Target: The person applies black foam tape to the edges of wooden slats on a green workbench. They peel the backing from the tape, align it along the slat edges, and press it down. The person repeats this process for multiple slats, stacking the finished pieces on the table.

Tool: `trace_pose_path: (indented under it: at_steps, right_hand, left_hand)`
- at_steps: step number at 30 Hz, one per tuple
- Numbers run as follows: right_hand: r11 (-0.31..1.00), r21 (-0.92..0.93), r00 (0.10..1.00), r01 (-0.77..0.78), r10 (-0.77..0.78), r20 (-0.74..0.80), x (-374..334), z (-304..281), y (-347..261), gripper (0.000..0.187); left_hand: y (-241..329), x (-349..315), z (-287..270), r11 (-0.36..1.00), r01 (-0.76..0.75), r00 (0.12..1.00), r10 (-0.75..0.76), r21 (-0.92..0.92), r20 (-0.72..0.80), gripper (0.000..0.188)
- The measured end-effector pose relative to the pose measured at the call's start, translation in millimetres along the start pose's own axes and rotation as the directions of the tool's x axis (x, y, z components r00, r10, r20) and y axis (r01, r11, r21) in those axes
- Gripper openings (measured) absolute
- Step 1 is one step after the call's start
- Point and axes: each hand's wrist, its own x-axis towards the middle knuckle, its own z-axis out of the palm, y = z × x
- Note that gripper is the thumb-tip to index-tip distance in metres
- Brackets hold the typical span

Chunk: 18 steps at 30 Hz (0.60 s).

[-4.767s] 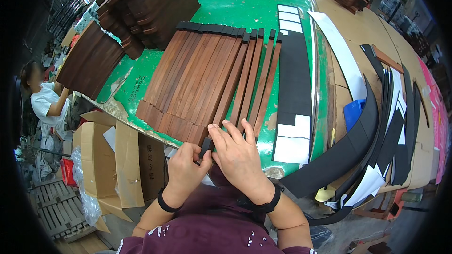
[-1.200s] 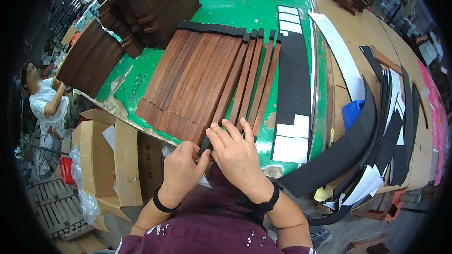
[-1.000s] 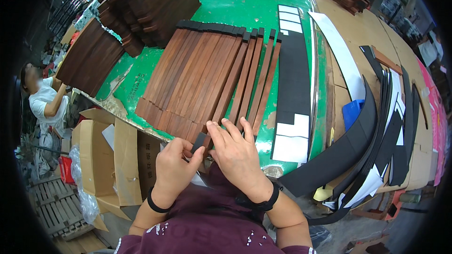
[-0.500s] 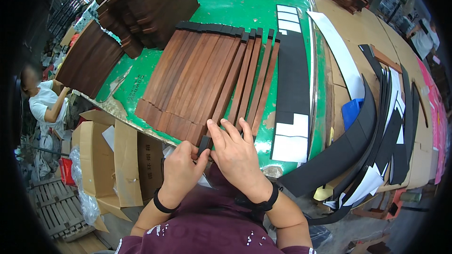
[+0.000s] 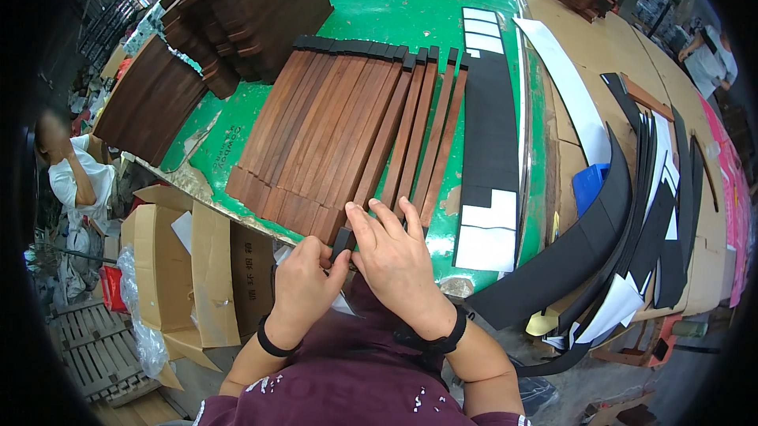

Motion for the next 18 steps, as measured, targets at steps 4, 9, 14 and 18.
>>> trace_pose_path:
  at_steps: [4,9,14,18]
  right_hand:
    - [1.000,0.001,1.000,0.001,-0.001,0.005,0.0,0.0,0.1,0.082]
    - [1.000,-0.006,1.000,0.005,-0.005,0.002,-0.4,0.4,0.1,0.082]
    - [1.000,-0.003,1.000,-0.003,0.003,-0.006,0.9,-0.4,-2.0,0.075]
    - [0.999,-0.034,0.999,0.042,-0.043,-0.030,0.9,1.5,-0.9,0.056]
  left_hand:
    - [1.3,0.9,-0.8,1.000,0.014,1.000,-0.014,-0.008,0.010,0.033]
    - [1.7,1.6,-0.4,1.000,0.002,1.000,-0.002,0.001,0.003,0.032]
    - [0.2,1.0,2.0,1.000,-0.001,1.000,0.001,0.004,0.002,0.032]
    - [0.8,-0.1,3.5,1.000,0.007,1.000,-0.007,0.009,0.002,0.032]
